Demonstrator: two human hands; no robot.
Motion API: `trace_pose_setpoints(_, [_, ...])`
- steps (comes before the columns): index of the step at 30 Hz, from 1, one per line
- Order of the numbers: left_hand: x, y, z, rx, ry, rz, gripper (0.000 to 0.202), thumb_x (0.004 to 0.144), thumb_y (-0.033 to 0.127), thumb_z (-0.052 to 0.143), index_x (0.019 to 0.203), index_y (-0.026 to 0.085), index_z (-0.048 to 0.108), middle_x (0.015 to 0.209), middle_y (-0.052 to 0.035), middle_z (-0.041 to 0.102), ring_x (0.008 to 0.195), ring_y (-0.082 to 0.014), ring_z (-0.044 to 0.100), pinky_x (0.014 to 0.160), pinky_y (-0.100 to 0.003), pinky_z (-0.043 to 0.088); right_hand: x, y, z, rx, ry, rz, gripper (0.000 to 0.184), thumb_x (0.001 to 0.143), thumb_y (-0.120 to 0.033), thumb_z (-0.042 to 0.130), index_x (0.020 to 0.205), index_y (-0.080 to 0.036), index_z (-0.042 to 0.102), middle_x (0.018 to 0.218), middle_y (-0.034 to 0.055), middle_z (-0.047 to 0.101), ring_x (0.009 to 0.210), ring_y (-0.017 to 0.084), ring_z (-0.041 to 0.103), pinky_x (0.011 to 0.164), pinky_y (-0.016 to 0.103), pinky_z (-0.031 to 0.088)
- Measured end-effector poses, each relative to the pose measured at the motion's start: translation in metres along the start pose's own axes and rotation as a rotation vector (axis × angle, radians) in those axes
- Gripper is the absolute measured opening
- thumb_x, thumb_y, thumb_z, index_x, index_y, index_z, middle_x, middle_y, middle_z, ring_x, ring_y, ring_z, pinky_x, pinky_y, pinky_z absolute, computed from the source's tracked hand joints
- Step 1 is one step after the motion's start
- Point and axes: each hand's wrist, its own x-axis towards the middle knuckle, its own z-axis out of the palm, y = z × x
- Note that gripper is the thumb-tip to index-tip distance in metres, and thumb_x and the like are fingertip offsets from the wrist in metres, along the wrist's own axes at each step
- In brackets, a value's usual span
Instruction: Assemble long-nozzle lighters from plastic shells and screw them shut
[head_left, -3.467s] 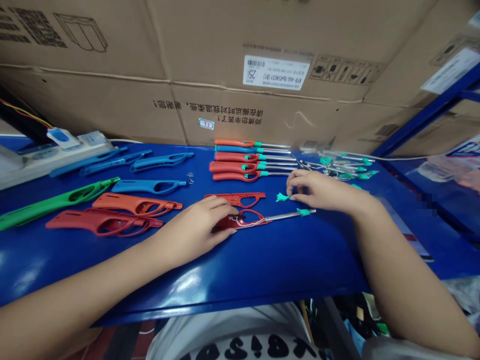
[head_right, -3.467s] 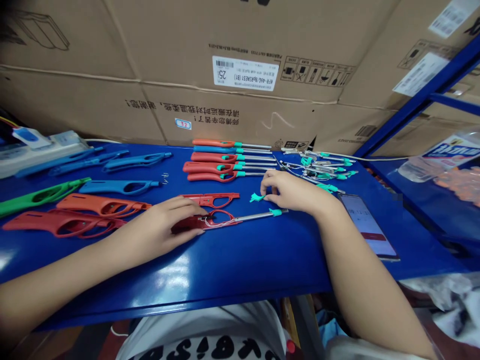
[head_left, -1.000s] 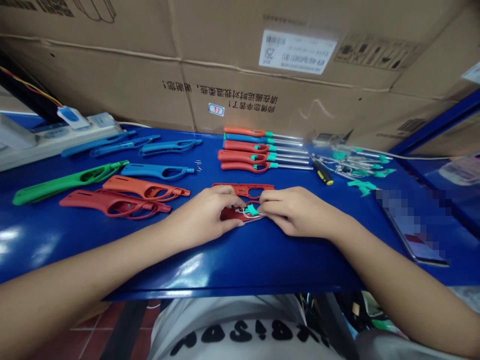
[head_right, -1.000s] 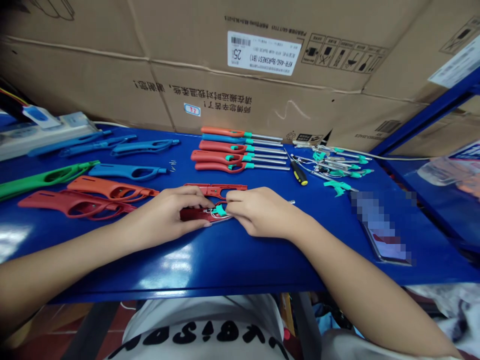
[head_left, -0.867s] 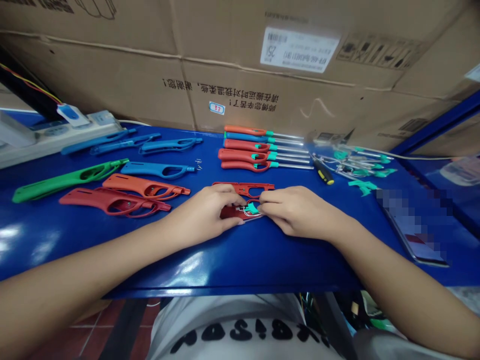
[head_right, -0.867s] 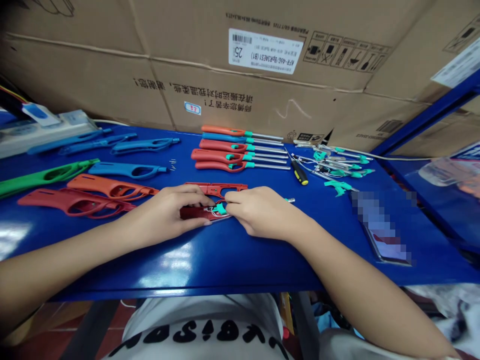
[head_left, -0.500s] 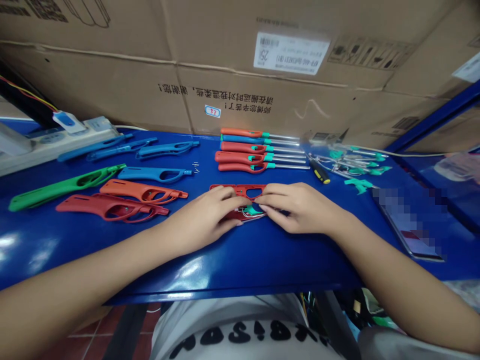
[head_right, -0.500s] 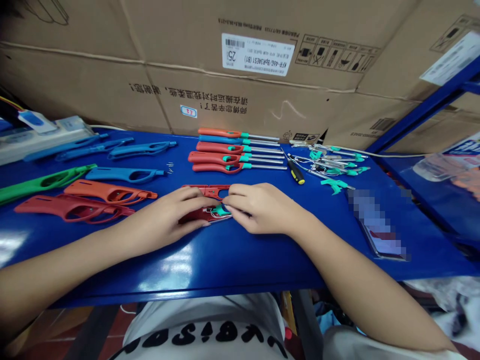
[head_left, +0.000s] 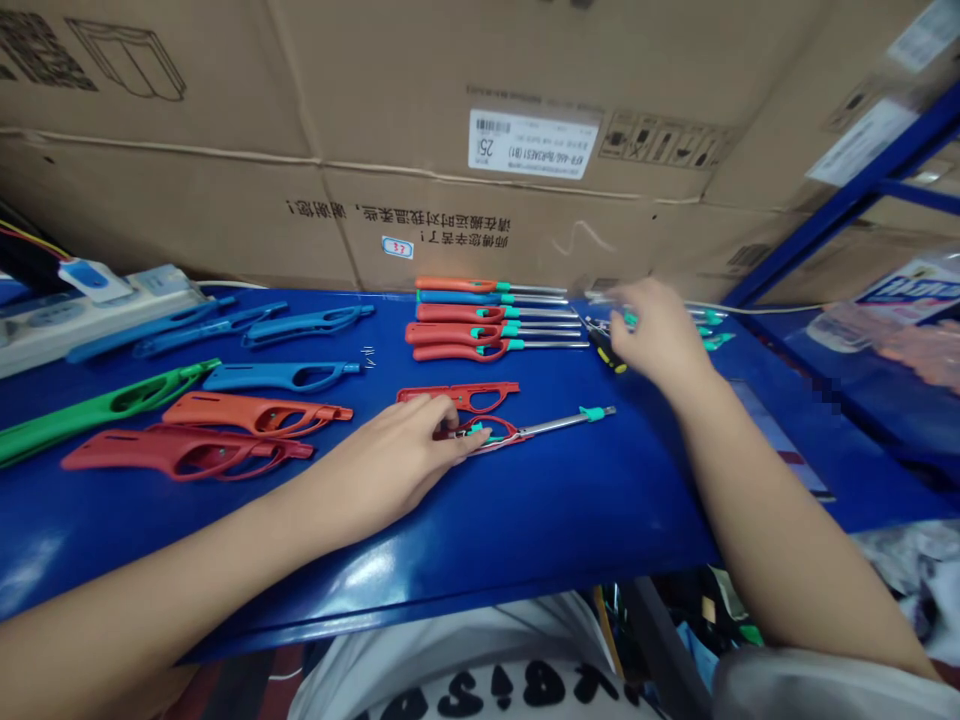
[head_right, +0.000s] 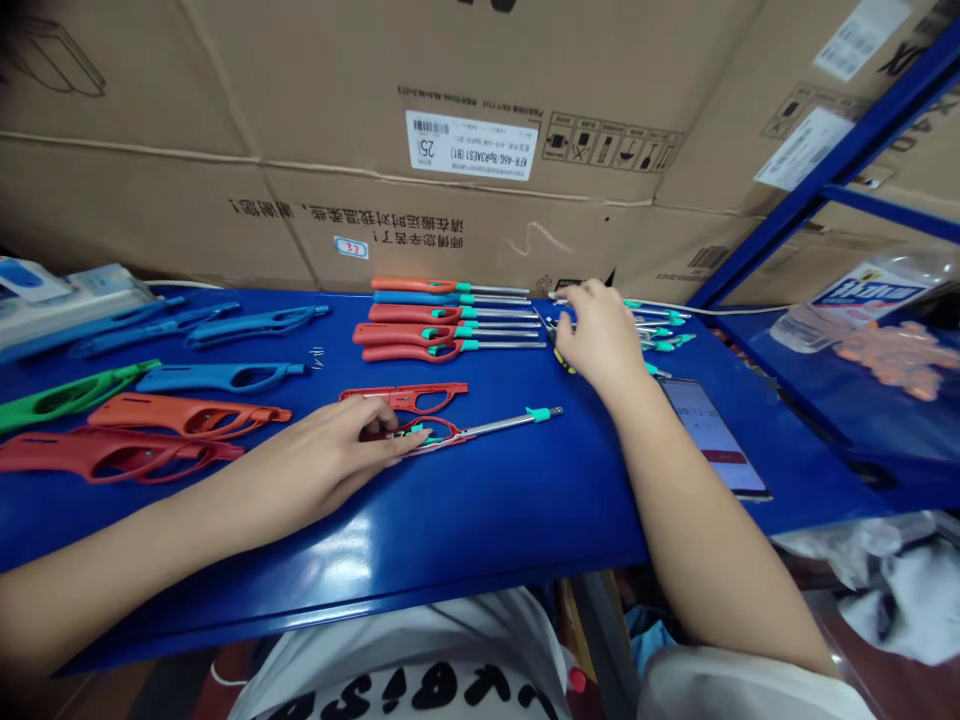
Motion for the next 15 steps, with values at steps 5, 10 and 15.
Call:
trace_pose_setpoints(5, [0.0, 0.001, -0.002, 0.007, 0.004, 0.015, 0.039, 0.107, 0.032, 0.037, 0.132, 0.029, 0.067, 0.099, -0.0091, 0.056, 0.084, -0.0212, 0.054, 0.073, -0.033, 0.047, 0.01, 0.042, 0.005, -0.203, -0.082, 0.362, 0.046, 0.084, -0.008, 0.047, 0.123, -0.016, 0.07, 0.127, 0.0185, 0.065, 0.122, 0.04, 0.058, 0.096, 0.055, 0.05])
trace_pose_setpoints(10, [0.0, 0.0, -0.001, 0.026, 0.004, 0.021, 0.039, 0.107, 0.03, 0.039, 0.136, 0.029, 0.064, 0.099, -0.0096, 0.058, 0.085, -0.0224, 0.058, 0.074, -0.035, 0.052, 0.011, 0.068, 0.015, -0.23, -0.155, 0.491, 0.047, 0.09, -0.015, 0.047, 0.133, -0.014, 0.065, 0.136, 0.0227, 0.059, 0.126, 0.043, 0.055, 0.096, 0.055, 0.048])
trace_pose_setpoints(15, [-0.003, -0.003, -0.001, 0.017, 0.016, -0.005, 0.038, 0.104, 0.027, 0.048, 0.139, 0.024, 0.062, 0.11, -0.0105, 0.067, 0.1, -0.0266, 0.065, 0.086, -0.042, 0.057, 0.011, 0.08, 0.033, -0.235, -0.236, 0.448, 0.054, 0.1, -0.026, 0.03, 0.149, -0.015, 0.049, 0.153, 0.0199, 0.047, 0.133, 0.041, 0.048, 0.1, 0.057, 0.045])
